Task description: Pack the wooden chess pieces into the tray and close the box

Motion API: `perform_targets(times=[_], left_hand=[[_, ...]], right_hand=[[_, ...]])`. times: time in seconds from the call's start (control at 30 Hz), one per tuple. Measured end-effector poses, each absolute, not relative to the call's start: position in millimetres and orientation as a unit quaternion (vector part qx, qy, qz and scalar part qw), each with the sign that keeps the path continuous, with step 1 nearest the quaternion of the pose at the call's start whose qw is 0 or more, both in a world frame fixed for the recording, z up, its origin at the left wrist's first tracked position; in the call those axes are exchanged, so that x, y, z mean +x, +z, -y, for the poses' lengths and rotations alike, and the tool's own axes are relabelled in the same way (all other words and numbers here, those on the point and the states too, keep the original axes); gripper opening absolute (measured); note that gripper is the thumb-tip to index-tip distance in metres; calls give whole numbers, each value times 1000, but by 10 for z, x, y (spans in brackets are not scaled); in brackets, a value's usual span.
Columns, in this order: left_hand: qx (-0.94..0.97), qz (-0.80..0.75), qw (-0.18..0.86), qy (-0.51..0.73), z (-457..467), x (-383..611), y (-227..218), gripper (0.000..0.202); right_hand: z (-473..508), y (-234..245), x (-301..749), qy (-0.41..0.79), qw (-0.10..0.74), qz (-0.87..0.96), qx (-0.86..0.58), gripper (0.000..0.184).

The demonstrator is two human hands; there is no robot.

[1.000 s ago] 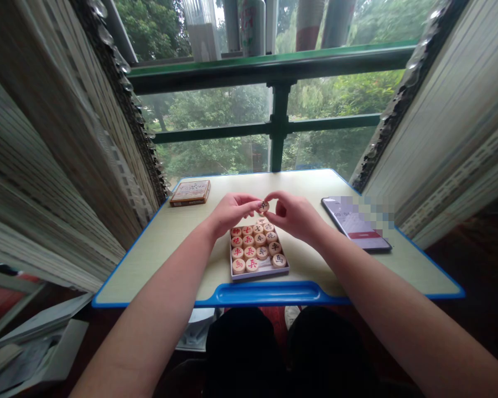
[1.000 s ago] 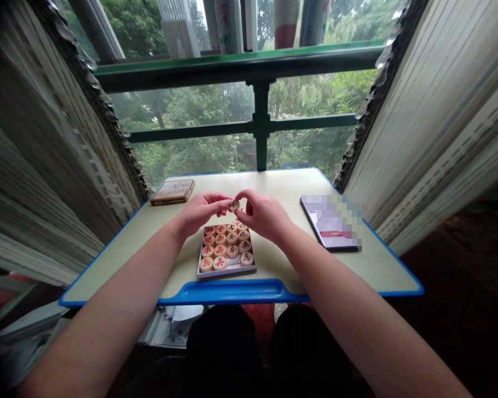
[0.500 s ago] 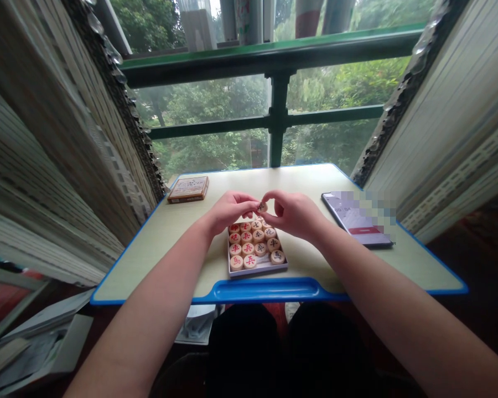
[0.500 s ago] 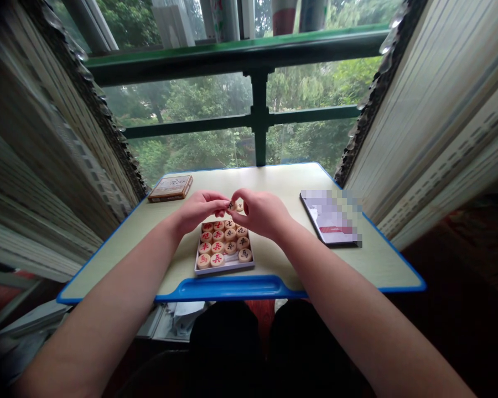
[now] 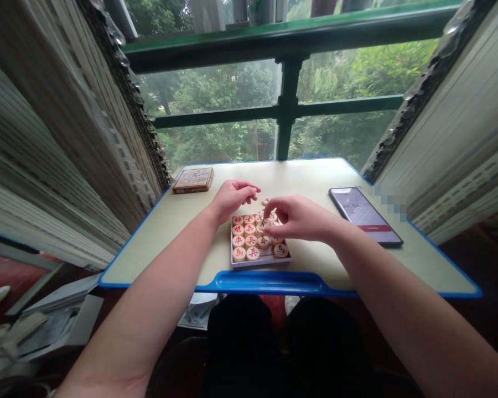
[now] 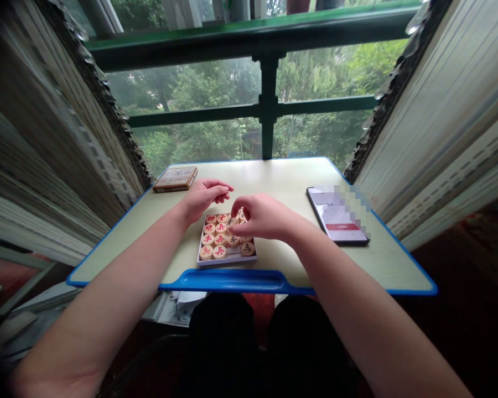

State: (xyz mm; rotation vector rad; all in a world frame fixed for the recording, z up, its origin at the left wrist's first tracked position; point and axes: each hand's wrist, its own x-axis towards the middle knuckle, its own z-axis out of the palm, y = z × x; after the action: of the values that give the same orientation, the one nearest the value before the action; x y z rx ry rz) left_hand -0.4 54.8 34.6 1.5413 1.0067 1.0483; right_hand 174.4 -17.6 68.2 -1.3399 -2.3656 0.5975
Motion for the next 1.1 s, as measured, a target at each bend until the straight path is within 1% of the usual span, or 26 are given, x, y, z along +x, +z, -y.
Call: perform_targets(times=[0.17,0.33,0.6,0.83,0.9,1.0,1.1], left_hand=[[640,-417,486,424,-558,20,340,17],[645,-411,490,418,-544,51,331,14],[617,-416,535,400,-542,34,363,13],[630,-421,524,388,-544,25,357,12],[624,-425,514,408,-562,20,350,12],[601,-427,501,453,-600,7,345,11],[587,-425,495,480,-627,-7,344,11]], right_hand=[[213,669,1676,170,81,862,-471,25],[212,627,1635,142,52,866,-476,26],[219,631,1641,142,50,870,-469,28],[215,637,1676,158,65,875,-453,23],[208,639,1685,160,75,877,-446,22],[176,614,1692,148,113,876,-445,18],[128,554,1684,127,141,870,-456,19]])
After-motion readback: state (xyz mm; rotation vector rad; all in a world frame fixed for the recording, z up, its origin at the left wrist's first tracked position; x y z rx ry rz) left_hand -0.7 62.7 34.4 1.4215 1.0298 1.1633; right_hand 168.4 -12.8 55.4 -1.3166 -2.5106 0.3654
